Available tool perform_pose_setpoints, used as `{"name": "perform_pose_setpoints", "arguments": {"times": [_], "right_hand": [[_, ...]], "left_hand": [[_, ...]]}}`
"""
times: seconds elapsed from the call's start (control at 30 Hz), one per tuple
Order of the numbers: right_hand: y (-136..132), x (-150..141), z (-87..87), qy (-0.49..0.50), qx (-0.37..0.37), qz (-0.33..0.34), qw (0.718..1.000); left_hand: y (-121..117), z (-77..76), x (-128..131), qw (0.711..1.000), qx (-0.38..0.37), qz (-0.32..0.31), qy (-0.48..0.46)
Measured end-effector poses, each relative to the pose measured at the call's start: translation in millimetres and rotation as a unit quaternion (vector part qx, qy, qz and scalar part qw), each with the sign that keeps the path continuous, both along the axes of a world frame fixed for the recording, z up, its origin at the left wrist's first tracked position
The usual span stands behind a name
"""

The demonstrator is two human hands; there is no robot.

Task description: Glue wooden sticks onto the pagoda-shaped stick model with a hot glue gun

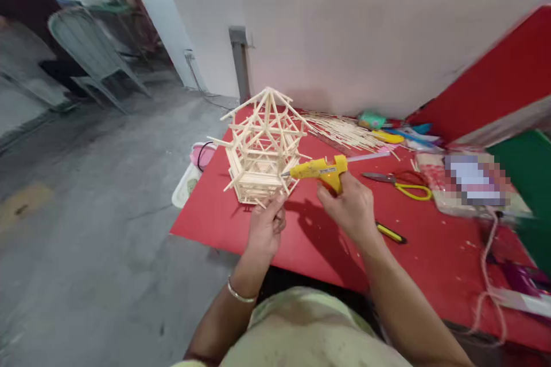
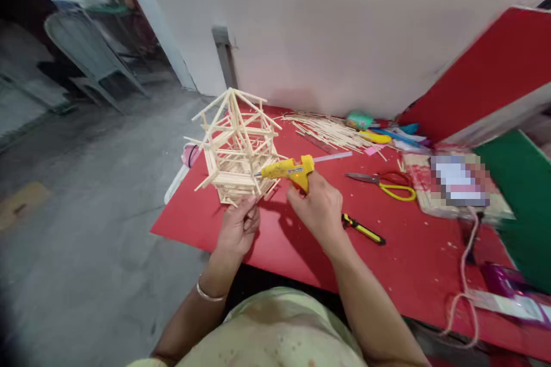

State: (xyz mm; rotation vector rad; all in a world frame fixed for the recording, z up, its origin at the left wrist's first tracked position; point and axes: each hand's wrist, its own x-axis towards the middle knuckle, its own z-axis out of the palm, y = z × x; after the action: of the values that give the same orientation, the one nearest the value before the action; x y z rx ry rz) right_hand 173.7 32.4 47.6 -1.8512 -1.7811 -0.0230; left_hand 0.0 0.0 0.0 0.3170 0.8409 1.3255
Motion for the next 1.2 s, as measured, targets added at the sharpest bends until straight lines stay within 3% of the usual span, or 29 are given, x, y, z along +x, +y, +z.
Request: {"name": "perform_pose_setpoints", "arguments": {"times": [0.23,1.2], "right_hand": [[-6,6,-8.4,-0.022,0.025,-0.004,0.999],[-29,17,-9.6,-0.009,0.008,-0.010,1.000]], "left_hand": [[-1,3.2,1,1.000,0.004,-0.001,-0.006],[-5,8.7,6,1.000,0.004,0.011,-0.021]]}}
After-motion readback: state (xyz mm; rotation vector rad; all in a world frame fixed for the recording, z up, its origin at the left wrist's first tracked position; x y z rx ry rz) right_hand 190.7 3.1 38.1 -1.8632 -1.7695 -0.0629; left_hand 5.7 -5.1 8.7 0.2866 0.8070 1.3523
